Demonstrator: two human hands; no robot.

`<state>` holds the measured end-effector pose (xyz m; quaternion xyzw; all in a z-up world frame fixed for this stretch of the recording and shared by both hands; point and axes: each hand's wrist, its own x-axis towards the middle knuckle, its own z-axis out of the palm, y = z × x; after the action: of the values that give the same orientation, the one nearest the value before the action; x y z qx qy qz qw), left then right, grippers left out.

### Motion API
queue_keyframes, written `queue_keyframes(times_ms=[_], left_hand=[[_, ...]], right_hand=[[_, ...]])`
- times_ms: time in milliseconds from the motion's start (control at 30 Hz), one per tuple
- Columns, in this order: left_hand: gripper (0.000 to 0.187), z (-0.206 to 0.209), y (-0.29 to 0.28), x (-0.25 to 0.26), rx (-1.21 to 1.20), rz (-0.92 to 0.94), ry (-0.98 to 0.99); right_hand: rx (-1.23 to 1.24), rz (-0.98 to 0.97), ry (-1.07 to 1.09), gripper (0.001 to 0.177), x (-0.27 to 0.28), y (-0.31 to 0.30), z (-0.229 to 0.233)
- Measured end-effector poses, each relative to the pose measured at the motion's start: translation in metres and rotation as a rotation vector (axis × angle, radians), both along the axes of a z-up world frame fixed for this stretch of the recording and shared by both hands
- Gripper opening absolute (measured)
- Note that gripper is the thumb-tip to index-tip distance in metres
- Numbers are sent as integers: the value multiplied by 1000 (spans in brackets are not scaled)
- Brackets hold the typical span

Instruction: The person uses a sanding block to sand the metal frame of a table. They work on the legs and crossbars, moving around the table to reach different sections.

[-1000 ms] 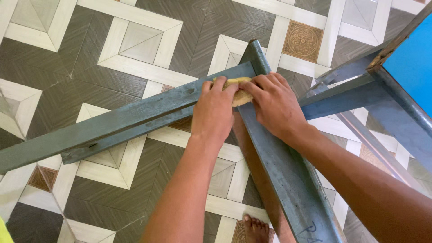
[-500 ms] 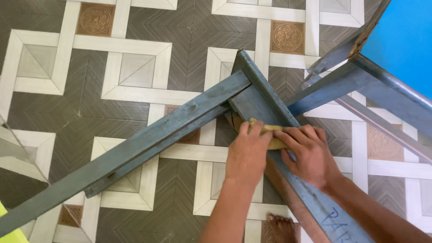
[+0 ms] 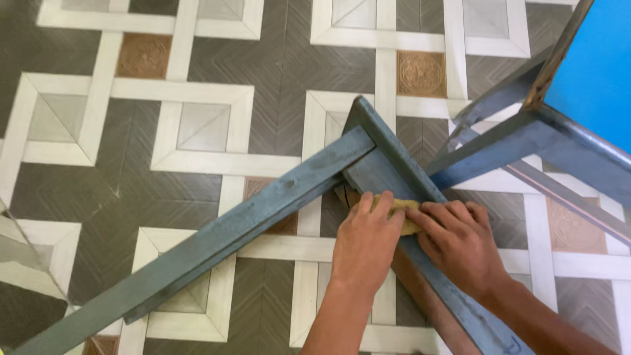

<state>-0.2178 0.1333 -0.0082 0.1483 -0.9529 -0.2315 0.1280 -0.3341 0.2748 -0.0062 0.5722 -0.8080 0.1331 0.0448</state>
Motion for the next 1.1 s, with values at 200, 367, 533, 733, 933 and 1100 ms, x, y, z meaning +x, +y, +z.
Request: queue_keyframes(times_ms=[200,367,533,733,933,1100], left_hand=[[22,1,-43,-14,-67,100,-34],[24,7,-71,-24,-75,183,-90],[33,9,-66,-28,-13,272,-133],[41,14,-48,-15,63,264,-116],[43,11,-12,2,146,263,-86],[46,6,12,17,208,240,-52]], right_hand=[[55,113,91,41,-28,-52,-4],[94,130,94,35,-39,-94,2],[51,139,91,39,-38,-96,8],[27,135,18,41,-26,-76,9],[24,84,-55,39,-7,-41,8],[14,20,-100,40,7,-14,8]])
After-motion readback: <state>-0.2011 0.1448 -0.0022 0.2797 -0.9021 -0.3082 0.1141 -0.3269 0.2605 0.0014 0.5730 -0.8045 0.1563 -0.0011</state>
